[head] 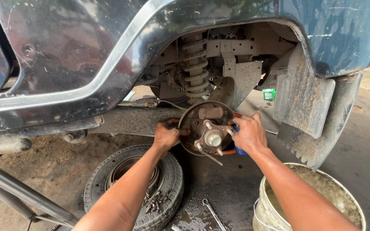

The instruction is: The person cleans and assembles mechanical brake shoes and hardware on a vehicle assembly using a wrench, a screwdriver, and a blue can of cleaning spray while the tire and drum are on the floor.

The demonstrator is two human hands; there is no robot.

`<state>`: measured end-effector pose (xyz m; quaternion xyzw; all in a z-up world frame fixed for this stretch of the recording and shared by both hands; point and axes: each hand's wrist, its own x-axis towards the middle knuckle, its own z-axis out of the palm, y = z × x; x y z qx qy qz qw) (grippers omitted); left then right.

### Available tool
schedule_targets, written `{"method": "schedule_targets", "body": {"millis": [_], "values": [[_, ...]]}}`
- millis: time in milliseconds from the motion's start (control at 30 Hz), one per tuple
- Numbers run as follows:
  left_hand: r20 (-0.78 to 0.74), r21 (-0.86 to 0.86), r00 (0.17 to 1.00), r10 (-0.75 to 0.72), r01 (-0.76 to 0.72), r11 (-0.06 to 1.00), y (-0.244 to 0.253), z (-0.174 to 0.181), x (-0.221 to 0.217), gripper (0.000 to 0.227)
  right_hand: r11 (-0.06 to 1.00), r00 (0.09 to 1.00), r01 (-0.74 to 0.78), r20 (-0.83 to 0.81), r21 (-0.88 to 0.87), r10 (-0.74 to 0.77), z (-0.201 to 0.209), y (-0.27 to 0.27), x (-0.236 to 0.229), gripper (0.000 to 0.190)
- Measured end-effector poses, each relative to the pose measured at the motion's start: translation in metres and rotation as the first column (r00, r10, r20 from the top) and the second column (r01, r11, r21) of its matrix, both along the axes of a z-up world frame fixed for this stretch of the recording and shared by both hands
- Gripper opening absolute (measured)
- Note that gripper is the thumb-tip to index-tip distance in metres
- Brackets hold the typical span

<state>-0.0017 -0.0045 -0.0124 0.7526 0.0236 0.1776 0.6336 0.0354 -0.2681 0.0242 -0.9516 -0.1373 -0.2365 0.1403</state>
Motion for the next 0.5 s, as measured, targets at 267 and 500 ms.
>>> {"method": "schedule_targets", "body": {"millis": [267,500], "values": [[0.216,-0.133,0.967,0.137,-0.11,0.985,-0.008,-0.027,0.016,0.031,1.0,1.0,-0.019,0.015,-0.003,0.019,-0.004,-0.001,0.006,0.032],[-0.052,-0.082,0.998,-0.029,0.025,0.996,0.005,-0.019,0.016,0.014,0.999,0.998,-0.053,0.044,0.002,0.053,-0.007,-0.006,0.007,0.031]]}}
